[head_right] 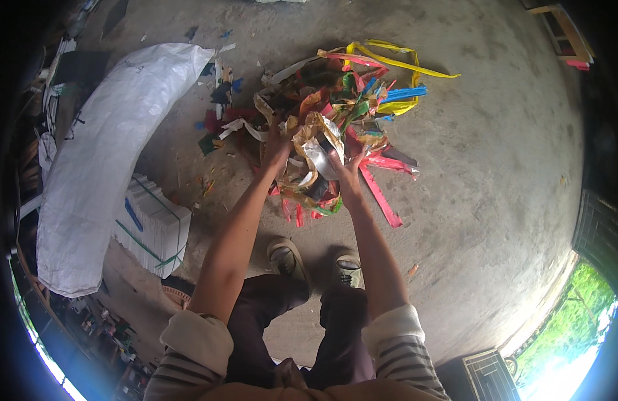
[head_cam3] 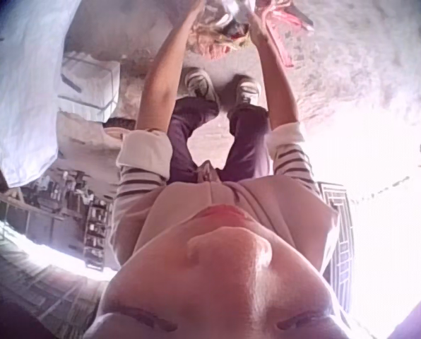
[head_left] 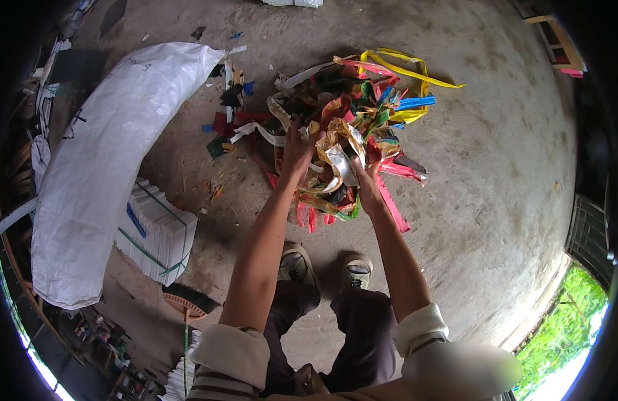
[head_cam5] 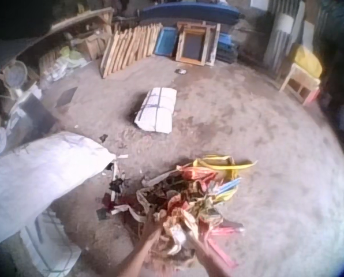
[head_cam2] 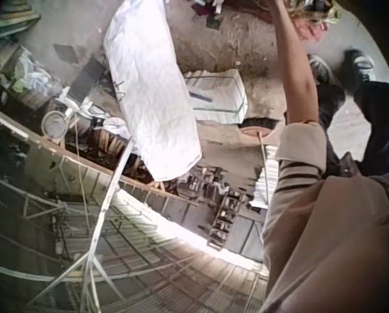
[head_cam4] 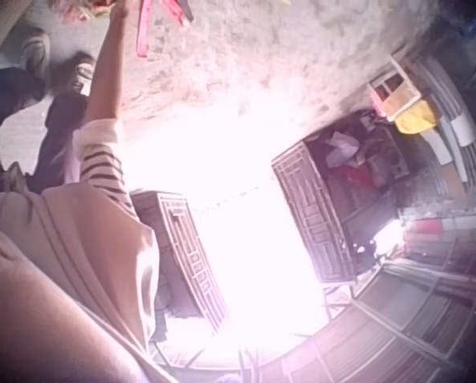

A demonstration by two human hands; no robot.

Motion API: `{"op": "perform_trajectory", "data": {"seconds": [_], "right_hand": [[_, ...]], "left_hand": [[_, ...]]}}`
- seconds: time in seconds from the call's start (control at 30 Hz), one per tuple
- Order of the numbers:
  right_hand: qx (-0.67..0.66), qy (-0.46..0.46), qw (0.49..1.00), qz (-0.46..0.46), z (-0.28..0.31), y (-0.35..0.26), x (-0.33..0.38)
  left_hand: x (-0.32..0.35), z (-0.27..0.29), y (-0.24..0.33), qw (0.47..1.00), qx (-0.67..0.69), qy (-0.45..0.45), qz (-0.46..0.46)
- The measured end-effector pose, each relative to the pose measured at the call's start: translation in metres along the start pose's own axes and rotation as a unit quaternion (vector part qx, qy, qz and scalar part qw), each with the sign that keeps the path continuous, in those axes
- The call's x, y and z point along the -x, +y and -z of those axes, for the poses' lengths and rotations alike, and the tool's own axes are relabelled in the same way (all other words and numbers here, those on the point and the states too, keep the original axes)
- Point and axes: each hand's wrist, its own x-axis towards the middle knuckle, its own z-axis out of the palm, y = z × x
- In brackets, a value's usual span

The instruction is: The person cleans a workshop floor by sweeping debris with a broom and dustpan, then collects colorful plastic strips and other scraps by hand into a white sack. The person also handles a green-handled broom and moves around stacks of white boards and other materials.

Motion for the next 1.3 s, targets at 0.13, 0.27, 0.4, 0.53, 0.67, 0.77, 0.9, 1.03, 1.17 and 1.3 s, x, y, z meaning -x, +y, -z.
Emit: {"op": "perform_trajectory", "data": {"seconds": [0.13,0.27,0.4,0.53,0.67,0.77,0.9,1.03,1.17,1.3], "right_hand": [[0.025,-0.021,0.999,0.030,-0.010,-0.005,-0.002],[0.014,0.000,1.000,0.021,-0.016,-0.001,-0.005],[-0.016,-0.026,0.998,0.062,-0.020,-0.003,0.003],[-0.023,0.041,0.998,0.028,-0.037,-0.026,0.044],[-0.051,0.073,0.995,0.036,-0.052,-0.083,0.100],[-0.077,0.100,0.990,0.055,-0.050,-0.109,0.131],[-0.006,0.138,0.977,0.161,-0.074,-0.156,0.178],[0.126,0.141,0.953,0.238,-0.122,-0.235,0.258],[0.097,0.067,0.956,0.268,-0.151,-0.296,0.316],[0.116,-0.022,0.939,0.322,-0.185,-0.321,0.350]], "left_hand": [[0.012,-0.024,-0.001,0.998,0.044,0.004,0.050],[0.029,-0.028,0.024,0.994,0.095,-0.030,0.036],[0.048,-0.024,0.062,0.992,0.063,-0.032,0.100],[0.072,-0.013,0.090,0.997,0.057,-0.010,0.053],[0.106,0.004,0.170,0.980,0.184,-0.035,0.070],[0.122,0.017,0.235,0.961,0.264,-0.053,0.068],[0.156,0.037,0.299,0.965,0.258,-0.022,0.034],[0.193,0.077,0.359,0.966,0.258,0.002,0.031],[0.227,0.126,0.418,0.955,0.296,0.017,0.006],[0.265,0.197,0.441,0.967,0.240,0.070,-0.042]]}}
